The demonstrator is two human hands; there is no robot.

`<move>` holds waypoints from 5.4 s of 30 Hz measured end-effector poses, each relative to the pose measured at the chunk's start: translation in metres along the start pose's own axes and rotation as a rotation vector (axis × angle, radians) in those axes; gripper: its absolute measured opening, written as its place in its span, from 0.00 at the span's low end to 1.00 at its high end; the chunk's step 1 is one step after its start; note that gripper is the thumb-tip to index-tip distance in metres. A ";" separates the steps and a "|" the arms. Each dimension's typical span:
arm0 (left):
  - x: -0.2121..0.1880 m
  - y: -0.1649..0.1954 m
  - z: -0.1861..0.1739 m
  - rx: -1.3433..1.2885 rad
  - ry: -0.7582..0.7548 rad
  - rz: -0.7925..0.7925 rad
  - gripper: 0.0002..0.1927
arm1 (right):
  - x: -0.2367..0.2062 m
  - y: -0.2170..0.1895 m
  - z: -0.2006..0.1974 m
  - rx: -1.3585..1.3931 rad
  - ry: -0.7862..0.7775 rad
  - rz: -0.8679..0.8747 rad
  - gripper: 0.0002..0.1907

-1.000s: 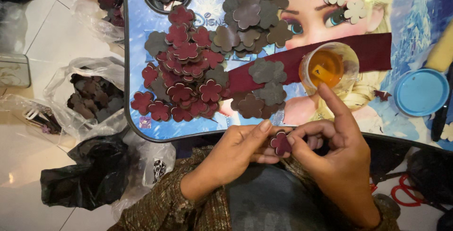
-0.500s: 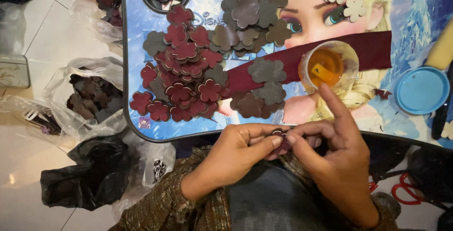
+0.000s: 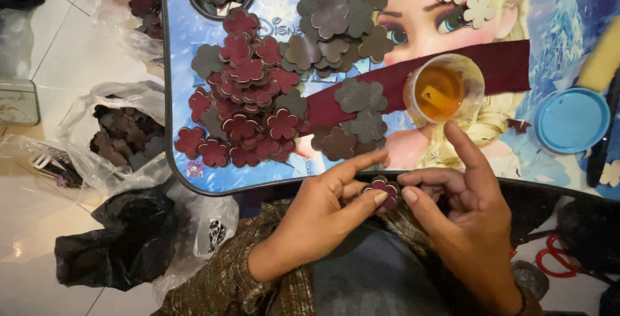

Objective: The person assembles flower-shaped craft pieces by picking up a dark maroon piece and a white piece, then pressing them together. They repeat this process multiple times, handling the pieces by hand and placing the assembled units back onto the tray.

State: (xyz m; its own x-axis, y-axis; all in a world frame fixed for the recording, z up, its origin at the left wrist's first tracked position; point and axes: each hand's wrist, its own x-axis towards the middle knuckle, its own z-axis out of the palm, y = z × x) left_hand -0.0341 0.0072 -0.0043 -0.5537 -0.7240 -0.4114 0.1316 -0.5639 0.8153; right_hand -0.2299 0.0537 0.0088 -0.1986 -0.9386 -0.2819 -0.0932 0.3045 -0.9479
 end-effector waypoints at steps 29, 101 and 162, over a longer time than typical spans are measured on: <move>0.002 -0.011 -0.007 -0.147 0.000 0.019 0.36 | -0.001 0.004 0.005 0.172 0.013 0.034 0.46; -0.075 0.024 -0.093 0.760 1.007 0.412 0.27 | 0.027 -0.010 -0.030 0.107 0.183 -0.058 0.16; 0.106 0.038 0.063 1.146 0.361 0.790 0.56 | 0.047 0.007 -0.047 0.106 0.154 -0.243 0.28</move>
State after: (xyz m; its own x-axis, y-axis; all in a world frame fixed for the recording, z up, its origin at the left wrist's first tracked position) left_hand -0.1397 -0.0655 0.0093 -0.3915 -0.8479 0.3575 -0.5181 0.5242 0.6759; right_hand -0.2853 0.0187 -0.0041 -0.3289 -0.9440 -0.0265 -0.0560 0.0475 -0.9973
